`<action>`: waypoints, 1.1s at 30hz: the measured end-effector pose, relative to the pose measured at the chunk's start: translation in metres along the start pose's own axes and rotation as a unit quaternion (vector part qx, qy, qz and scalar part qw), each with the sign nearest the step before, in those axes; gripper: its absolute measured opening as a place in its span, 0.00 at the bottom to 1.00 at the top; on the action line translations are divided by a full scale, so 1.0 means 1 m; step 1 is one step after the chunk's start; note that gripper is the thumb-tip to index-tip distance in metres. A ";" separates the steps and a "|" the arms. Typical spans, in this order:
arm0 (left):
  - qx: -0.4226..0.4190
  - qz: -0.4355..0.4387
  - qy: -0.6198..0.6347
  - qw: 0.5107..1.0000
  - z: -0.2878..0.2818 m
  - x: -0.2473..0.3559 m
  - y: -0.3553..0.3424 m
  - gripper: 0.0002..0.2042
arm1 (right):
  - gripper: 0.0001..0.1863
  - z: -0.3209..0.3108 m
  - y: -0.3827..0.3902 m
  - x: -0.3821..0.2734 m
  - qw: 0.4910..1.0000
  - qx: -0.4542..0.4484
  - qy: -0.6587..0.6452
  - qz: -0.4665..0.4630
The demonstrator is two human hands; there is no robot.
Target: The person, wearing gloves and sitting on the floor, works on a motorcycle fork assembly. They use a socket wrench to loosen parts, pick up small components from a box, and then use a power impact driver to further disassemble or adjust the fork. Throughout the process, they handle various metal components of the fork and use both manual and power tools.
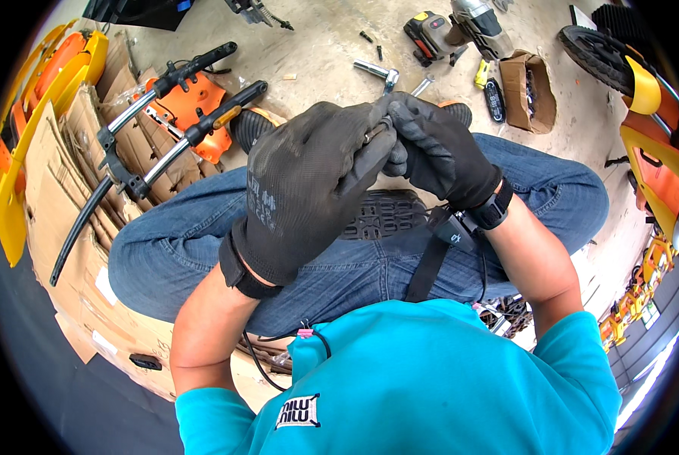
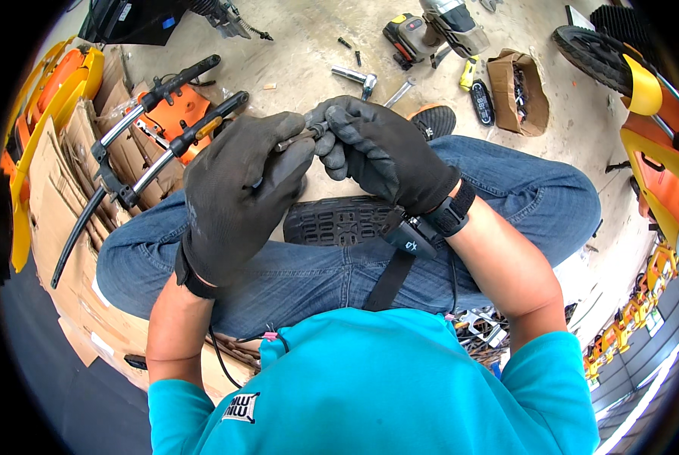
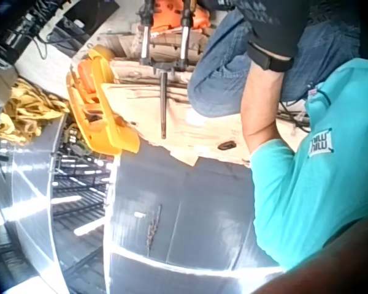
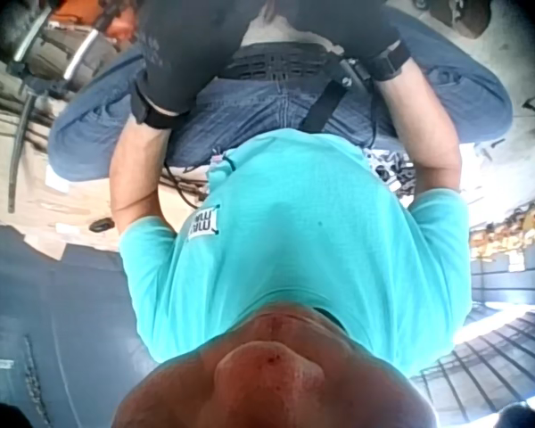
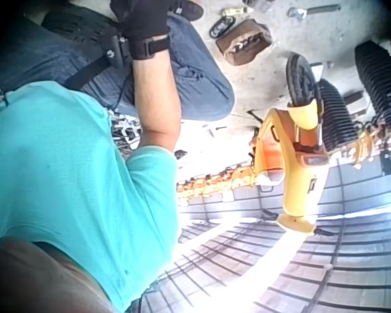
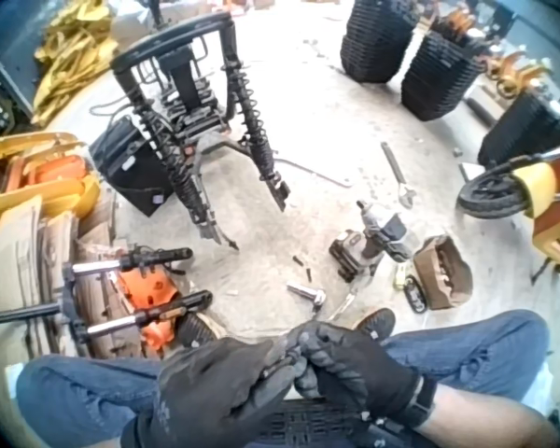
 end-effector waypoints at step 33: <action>-0.014 -0.068 -0.015 0.998 0.018 -0.035 0.003 0.08 | 0.07 -0.190 -0.129 0.013 0.909 0.347 0.231 -0.033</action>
Point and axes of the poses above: each hand's wrist, its own y-axis away from the middle knuckle, its own z-axis out of the palm, x = y × z, the point moved 5 cm from there along -y, towards the middle knuckle, and after that the axes turned 10 degrees about x, right-handed, at the moved point
